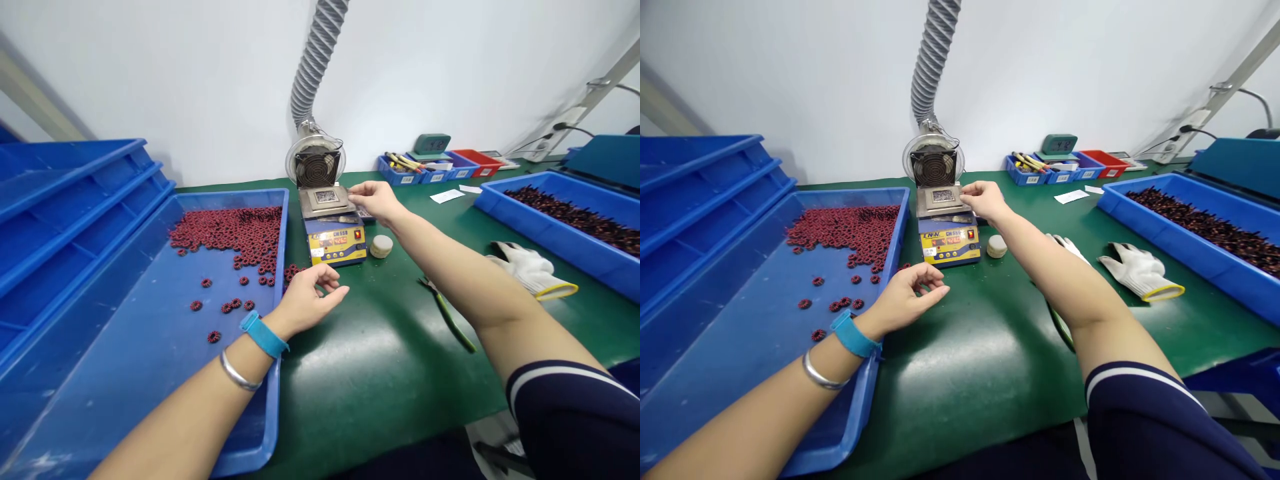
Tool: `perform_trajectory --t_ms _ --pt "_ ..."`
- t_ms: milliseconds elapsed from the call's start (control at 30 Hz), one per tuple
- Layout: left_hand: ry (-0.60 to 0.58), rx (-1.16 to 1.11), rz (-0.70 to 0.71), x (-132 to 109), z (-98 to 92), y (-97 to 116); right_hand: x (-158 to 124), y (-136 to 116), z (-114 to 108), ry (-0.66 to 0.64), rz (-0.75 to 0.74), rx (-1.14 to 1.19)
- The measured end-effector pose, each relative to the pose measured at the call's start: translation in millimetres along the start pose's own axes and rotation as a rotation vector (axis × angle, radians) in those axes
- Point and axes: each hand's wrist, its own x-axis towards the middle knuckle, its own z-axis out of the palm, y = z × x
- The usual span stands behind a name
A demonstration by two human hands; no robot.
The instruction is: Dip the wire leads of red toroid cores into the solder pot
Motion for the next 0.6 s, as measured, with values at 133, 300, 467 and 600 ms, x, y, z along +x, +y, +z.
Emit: perform_trajectory --t_ms 133,300,467,600 --pt "0.057 -0.183 -0.061 3 0.0 1 -51 -8 -4 -0.180 0.110 0.275" --pt "0.085 -0.448 -0.191 4 -3.5 5 -126 -13 13 -0.198 -0.139 0.270" --pt "0.086 -0.487 -0.150 3 -10.3 17 -160 -19 31 -0.098 -0.553 0.003" --pt "0.144 -0.218 -0.082 1 -37.1 24 -160 -5 38 -0.122 -0.573 -0.029"
